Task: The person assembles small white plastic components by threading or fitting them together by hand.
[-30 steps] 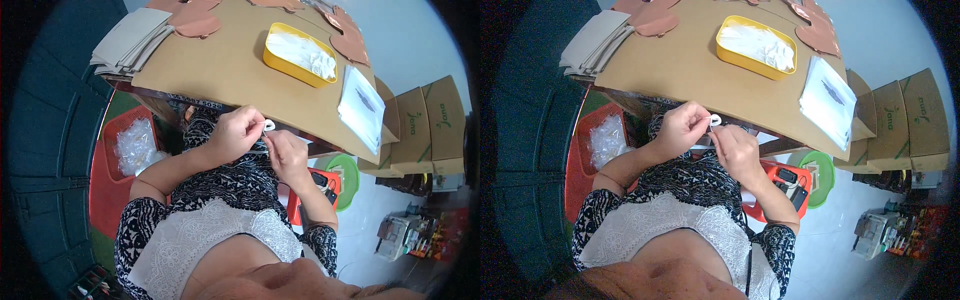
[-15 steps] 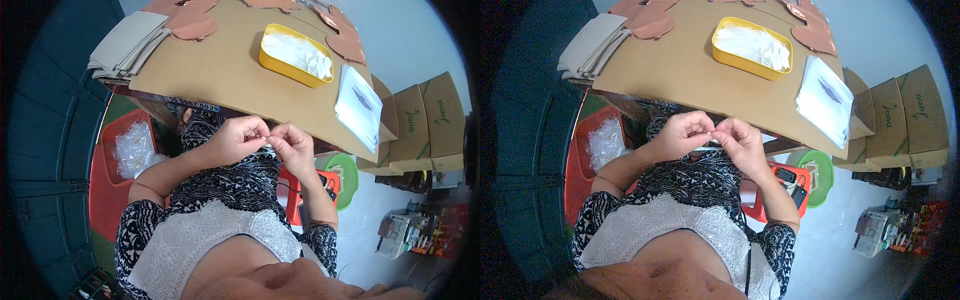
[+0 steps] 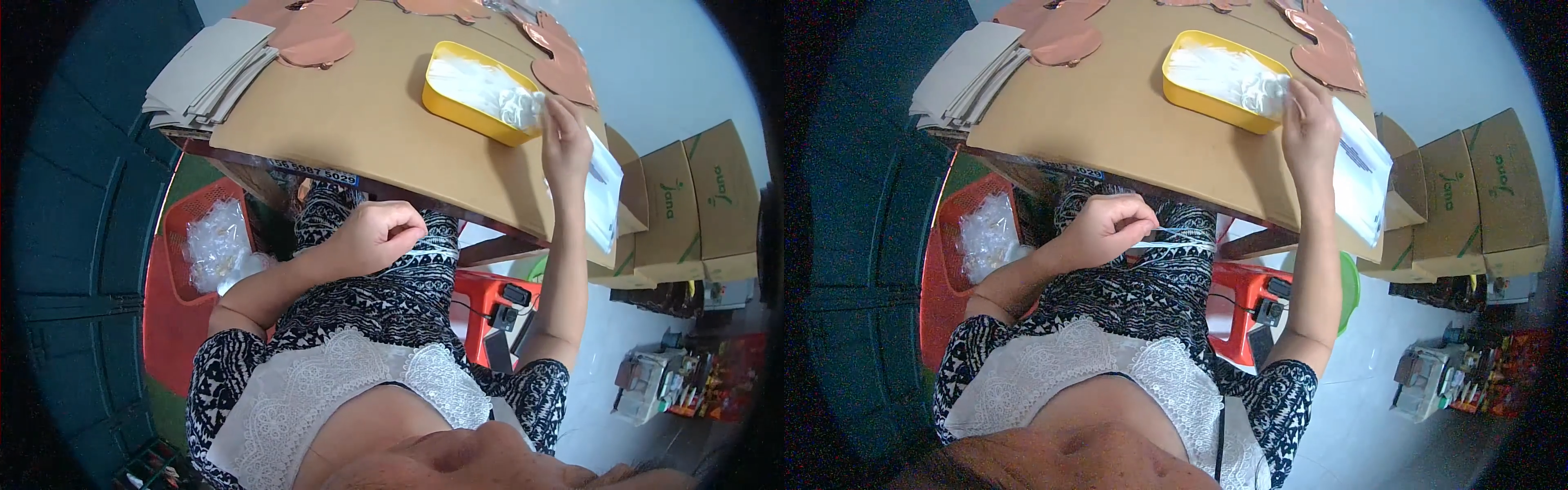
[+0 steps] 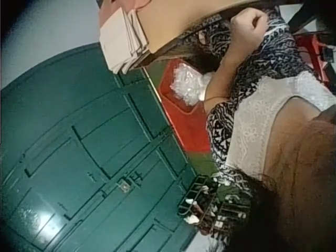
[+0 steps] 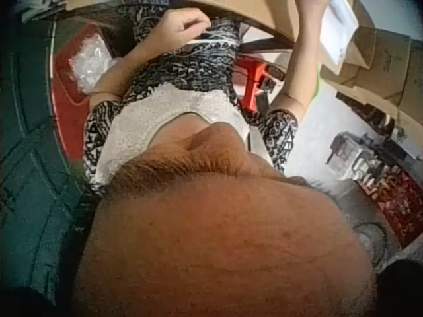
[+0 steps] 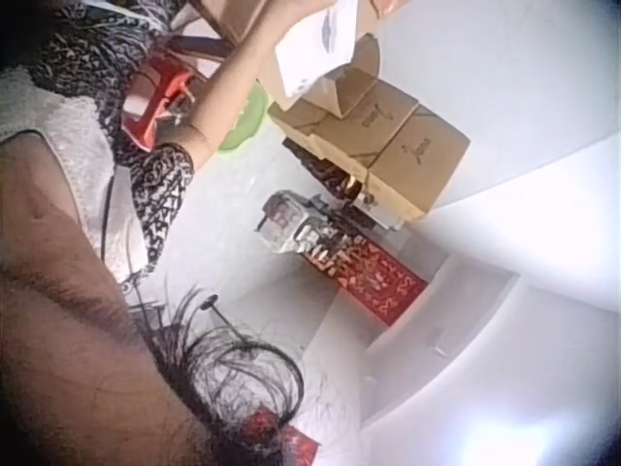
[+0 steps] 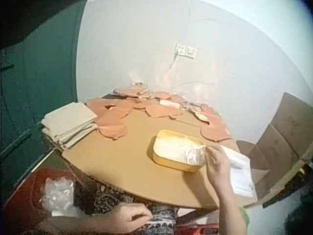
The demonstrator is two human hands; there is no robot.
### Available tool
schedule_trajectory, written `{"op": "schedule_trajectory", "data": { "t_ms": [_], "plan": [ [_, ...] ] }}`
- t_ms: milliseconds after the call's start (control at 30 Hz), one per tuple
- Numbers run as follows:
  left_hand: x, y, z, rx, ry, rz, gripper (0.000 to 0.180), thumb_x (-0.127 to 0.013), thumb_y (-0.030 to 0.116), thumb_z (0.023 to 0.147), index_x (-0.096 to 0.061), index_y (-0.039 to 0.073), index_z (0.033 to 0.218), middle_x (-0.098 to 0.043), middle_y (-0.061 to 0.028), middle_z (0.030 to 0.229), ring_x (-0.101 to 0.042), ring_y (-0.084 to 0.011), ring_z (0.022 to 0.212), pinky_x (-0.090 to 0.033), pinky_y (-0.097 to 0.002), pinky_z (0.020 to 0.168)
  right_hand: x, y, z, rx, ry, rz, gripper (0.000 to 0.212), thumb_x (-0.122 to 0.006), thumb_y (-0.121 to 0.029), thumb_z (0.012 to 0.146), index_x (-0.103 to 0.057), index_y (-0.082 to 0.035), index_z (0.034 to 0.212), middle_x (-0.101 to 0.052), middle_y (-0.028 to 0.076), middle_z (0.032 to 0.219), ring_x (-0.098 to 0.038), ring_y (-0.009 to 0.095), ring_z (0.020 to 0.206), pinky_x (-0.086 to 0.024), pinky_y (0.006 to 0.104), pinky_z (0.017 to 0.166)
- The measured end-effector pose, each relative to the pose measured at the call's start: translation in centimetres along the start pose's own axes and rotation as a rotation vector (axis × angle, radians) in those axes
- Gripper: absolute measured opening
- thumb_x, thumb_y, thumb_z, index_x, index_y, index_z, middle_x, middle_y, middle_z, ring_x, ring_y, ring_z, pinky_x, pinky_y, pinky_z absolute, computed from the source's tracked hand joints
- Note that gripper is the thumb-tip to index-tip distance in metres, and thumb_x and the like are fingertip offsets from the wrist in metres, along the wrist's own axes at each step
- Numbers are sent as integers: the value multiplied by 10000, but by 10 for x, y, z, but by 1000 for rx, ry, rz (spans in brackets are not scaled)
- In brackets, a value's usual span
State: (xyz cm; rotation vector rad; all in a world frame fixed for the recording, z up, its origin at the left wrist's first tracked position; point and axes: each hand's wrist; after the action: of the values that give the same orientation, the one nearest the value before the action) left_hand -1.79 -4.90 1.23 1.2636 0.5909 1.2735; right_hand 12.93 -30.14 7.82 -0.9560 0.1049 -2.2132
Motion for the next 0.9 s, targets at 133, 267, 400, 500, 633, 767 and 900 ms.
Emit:
{"op": "schedule_trajectory", "data": {
  "t_ms": [133,267,400,500,633,767,900],
  "plan": [
    [2,-2,-1,-20,-2,58,65,-585,37,835,-623,-14,819,-614,-77,730,-580,-125,622,-450,-258,552,-10,5,7,-42,-285,-8,332,-511,-209,941,-582,45,1142,-585,178,1188,-573,296,1089,-440,344,925],
    [1,-6,-4,-18,22,57,64,-597,53,811,-617,-7,803,-623,-105,742,-599,-185,620,-459,-289,559,-14,24,14,-16,-395,-95,405,-478,-287,957,-564,41,1179,-549,192,1248,-502,290,1185,-377,356,996],
    [4,-10,-10,21,26,19,71,-587,54,817,-616,-10,803,-620,-99,728,-610,-172,644,-460,-286,561,-4,7,12,-247,-274,261,414,-478,-285,960,-557,42,1201,-550,168,1262,-472,256,1216,-345,344,1021],
    [8,-10,-14,190,-25,3,88,-564,42,842,-630,-15,833,-611,-57,733,-549,-90,627,-433,-244,553,5,4,6,-266,-125,432,383,-470,-238,969,-558,52,1203,-562,141,1250,-476,216,1207,-344,331,1020],
    [11,-19,-20,191,1,30,96,-571,65,846,-638,-3,837,-598,-48,716,-525,-93,614,-415,-249,550,14,-9,-13,-222,101,423,332,-447,-185,974,-577,50,1170,-615,131,1089,-560,176,1018,-407,298,925],
    [20,-19,-27,272,1,-6,108,-579,87,859,-639,-1,845,-587,-31,704,-521,-83,632,-418,-242,567,40,-54,-61,-155,-54,401,209,-453,-101,944,-603,44,935,-588,76,861,-538,133,767,-427,263,709],
    [23,-46,-43,297,26,30,146,-581,124,878,-633,-8,841,-584,-7,703,-504,-59,640,-418,-235,570,30,-62,-119,138,-298,356,82,-547,-27,841,-566,15,774,-571,113,744,-555,205,626,-441,302,563]
  ]
}}
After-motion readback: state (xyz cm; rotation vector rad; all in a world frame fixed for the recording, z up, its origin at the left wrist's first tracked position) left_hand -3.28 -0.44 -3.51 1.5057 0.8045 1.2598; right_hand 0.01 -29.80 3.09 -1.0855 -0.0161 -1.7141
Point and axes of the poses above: each hand's wrist, its own z-axis towards the middle knuckle, its own x-axis out of the back of the hand, y = z × x
